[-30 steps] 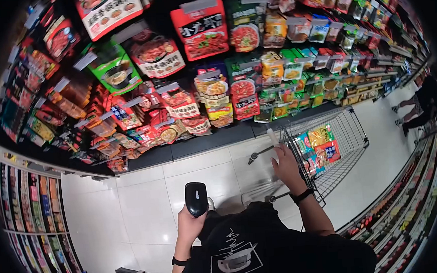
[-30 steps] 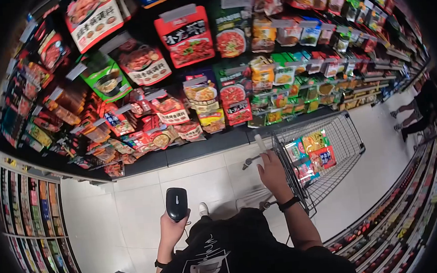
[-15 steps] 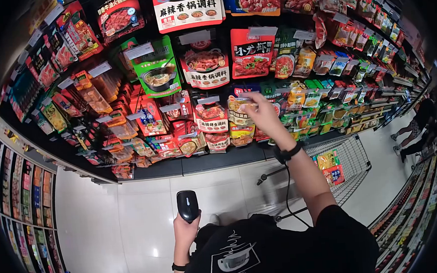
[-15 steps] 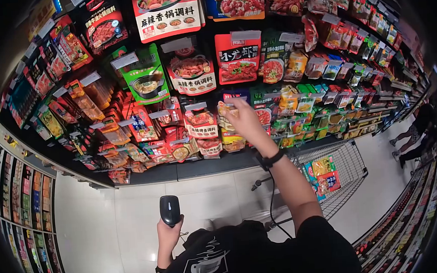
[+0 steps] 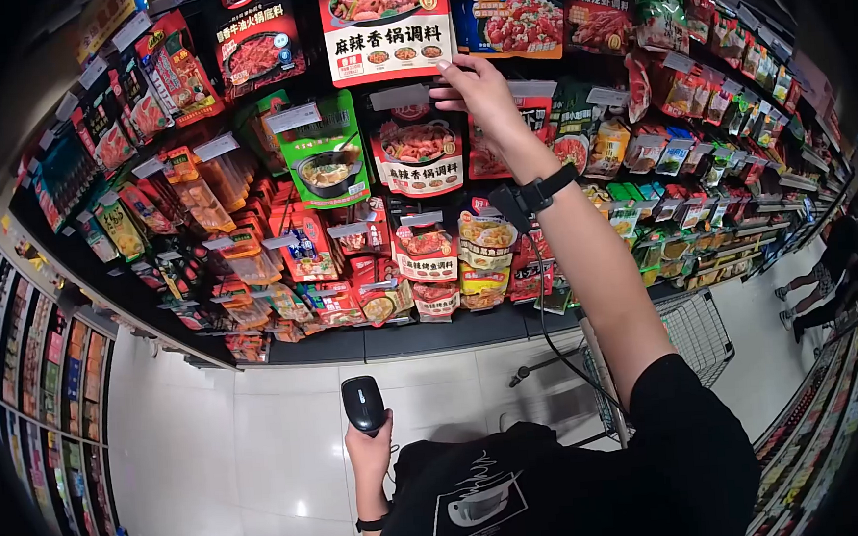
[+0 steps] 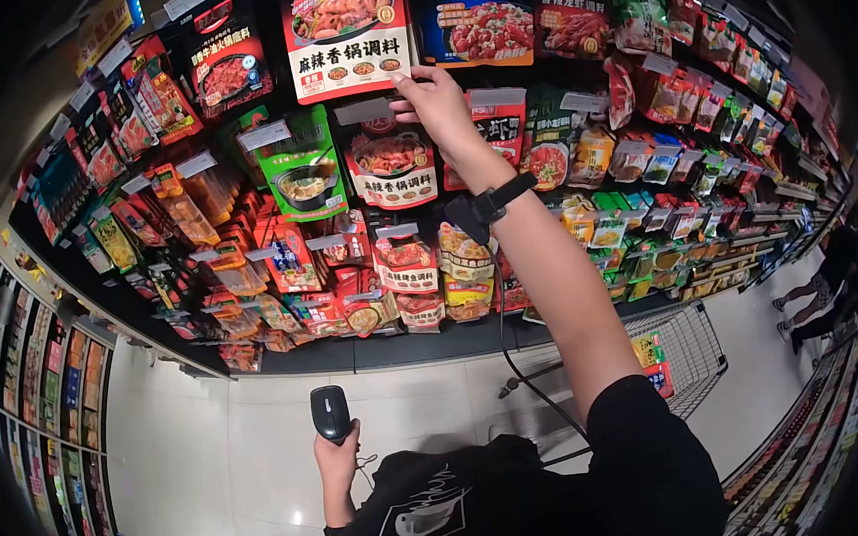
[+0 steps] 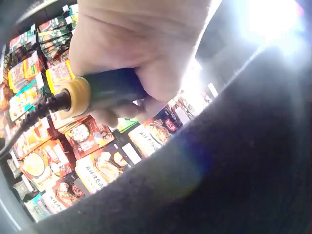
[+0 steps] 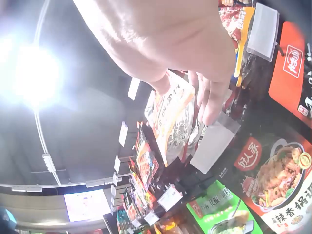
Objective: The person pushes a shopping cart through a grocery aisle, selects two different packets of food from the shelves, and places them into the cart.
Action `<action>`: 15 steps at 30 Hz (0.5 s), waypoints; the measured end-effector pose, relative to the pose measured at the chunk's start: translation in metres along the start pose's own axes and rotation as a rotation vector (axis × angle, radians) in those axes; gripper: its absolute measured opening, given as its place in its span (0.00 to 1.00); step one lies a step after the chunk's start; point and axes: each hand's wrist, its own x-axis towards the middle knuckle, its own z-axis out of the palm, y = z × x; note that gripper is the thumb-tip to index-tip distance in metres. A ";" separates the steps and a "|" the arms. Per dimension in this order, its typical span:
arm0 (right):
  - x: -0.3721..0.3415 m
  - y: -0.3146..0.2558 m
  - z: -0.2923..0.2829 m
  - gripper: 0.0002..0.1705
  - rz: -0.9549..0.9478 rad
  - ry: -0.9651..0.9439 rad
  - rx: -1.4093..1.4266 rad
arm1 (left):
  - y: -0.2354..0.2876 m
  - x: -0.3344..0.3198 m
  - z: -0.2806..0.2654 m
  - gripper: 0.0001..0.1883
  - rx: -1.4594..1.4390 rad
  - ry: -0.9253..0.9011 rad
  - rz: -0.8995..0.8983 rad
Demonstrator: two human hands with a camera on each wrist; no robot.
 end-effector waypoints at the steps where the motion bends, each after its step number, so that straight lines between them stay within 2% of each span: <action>1: 0.003 0.000 -0.002 0.38 -0.002 -0.014 0.032 | 0.001 -0.004 0.008 0.11 -0.018 0.009 -0.017; 7: 0.018 -0.013 0.000 0.36 0.007 -0.137 0.127 | 0.014 -0.023 0.019 0.12 0.093 -0.028 0.024; 10: 0.027 -0.021 0.005 0.36 0.064 -0.270 0.012 | 0.013 -0.028 0.011 0.12 0.107 -0.024 0.019; 14: 0.042 -0.012 0.017 0.27 0.039 -0.241 -0.162 | 0.013 -0.040 0.005 0.12 0.090 0.001 0.012; 15: 0.044 -0.013 0.019 0.22 0.051 -0.270 -0.160 | 0.009 -0.043 0.003 0.12 0.084 0.007 0.006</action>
